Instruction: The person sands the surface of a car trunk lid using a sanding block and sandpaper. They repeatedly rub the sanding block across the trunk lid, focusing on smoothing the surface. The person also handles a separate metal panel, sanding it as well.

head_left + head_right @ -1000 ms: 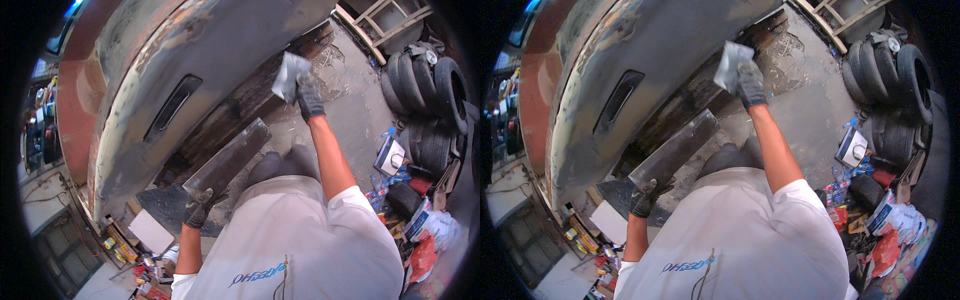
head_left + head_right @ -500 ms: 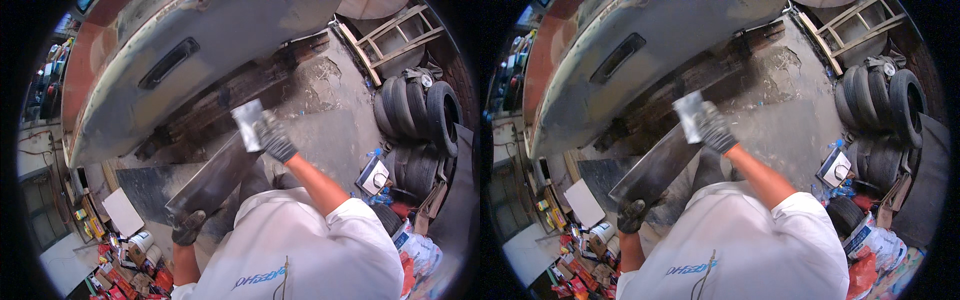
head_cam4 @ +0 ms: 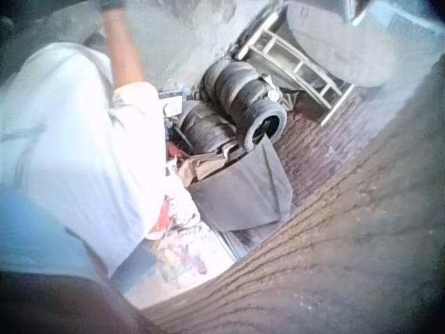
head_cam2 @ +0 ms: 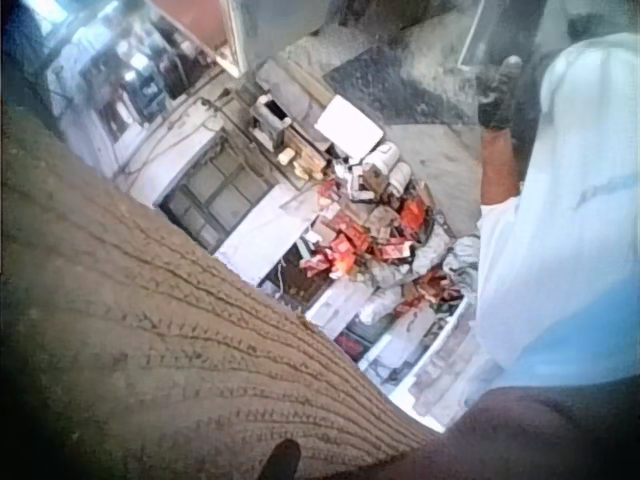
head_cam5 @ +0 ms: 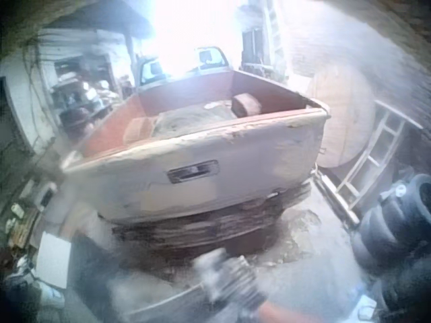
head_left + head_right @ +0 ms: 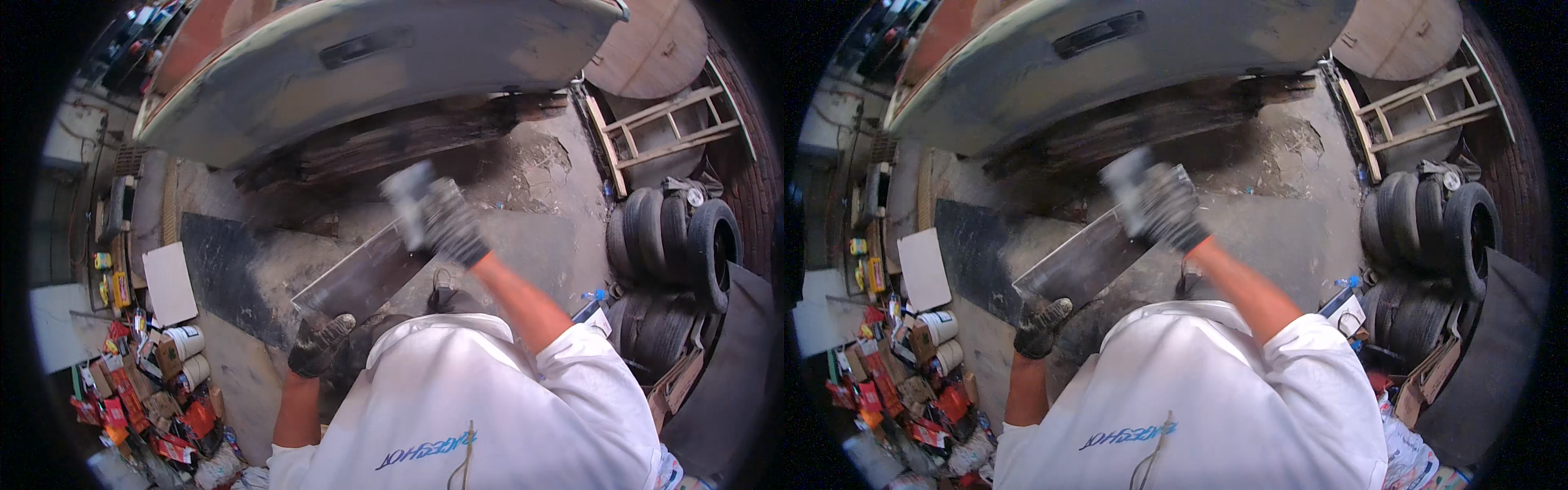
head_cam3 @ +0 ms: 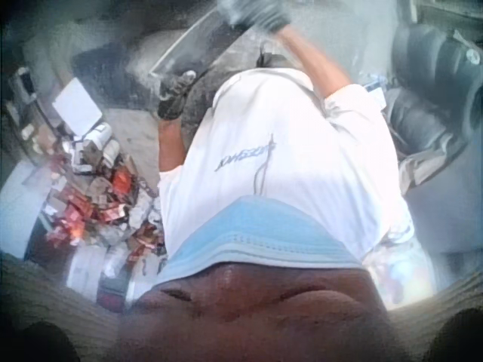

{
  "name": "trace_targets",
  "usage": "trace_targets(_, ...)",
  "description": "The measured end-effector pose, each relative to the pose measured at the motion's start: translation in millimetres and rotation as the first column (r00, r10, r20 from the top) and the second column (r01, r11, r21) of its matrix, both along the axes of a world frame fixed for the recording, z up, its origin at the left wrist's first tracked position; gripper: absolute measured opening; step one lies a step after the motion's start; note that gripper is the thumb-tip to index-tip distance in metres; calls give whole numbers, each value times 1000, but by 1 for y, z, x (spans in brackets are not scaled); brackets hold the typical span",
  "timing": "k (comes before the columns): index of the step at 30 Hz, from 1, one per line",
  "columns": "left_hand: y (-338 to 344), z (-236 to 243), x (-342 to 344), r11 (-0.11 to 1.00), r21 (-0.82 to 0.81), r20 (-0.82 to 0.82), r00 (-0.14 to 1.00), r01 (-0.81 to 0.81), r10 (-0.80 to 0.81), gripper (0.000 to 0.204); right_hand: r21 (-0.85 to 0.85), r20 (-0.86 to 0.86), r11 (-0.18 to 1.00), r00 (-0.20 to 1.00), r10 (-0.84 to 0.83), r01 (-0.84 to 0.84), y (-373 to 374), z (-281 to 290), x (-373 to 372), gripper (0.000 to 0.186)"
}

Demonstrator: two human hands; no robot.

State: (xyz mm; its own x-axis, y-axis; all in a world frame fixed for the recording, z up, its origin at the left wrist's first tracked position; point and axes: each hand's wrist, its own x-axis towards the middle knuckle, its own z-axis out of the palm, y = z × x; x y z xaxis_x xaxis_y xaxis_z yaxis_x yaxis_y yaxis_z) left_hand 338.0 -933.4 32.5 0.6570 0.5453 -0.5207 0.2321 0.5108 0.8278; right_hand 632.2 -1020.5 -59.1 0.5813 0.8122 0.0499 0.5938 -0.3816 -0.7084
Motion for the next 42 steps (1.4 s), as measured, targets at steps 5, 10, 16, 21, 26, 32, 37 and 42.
trace_targets(5, -2, -29, -58, 957, 287, 161, 982, 49, -98, 47, 465, 69, 881, 996, 58, -84, 15, 30, -92, 23)
trace_targets(10, 31, -66, -114, -38, 995, -100, 898, 93, -428, 38, -7, 539, 981, 826, 165, -192, 28, 66, -145, 14)
trace_targets(16, 36, -35, -135, 627, 720, 46, 880, 299, -472, 37, 346, -164, 880, 902, 399, -326, 33, 101, -224, 29)
trace_targets(21, 31, -12, -144, 724, 604, 65, 884, 334, -462, 36, 232, -356, 928, 863, 359, -291, 30, 114, -210, 23)
trace_targets(26, 16, -5, -137, 736, 576, 50, 884, 355, -466, 36, 363, -90, 764, 796, 598, -533, 8, 115, -230, 39)
trace_targets(32, 4, 18, -154, 730, 567, -76, 907, 382, -415, 35, 143, -485, 986, 875, -11, 91, -15, 78, -142, 24)
trace_targets(37, 5, -17, -124, 888, 360, 277, 876, 285, -394, 31, -101, -192, 875, 872, 450, -474, -16, 95, -210, 38)
trace_targets(42, 7, -20, -133, 706, 648, 59, 904, 287, -423, 28, 308, -82, 951, 995, 62, -34, -31, 42, -138, 22)
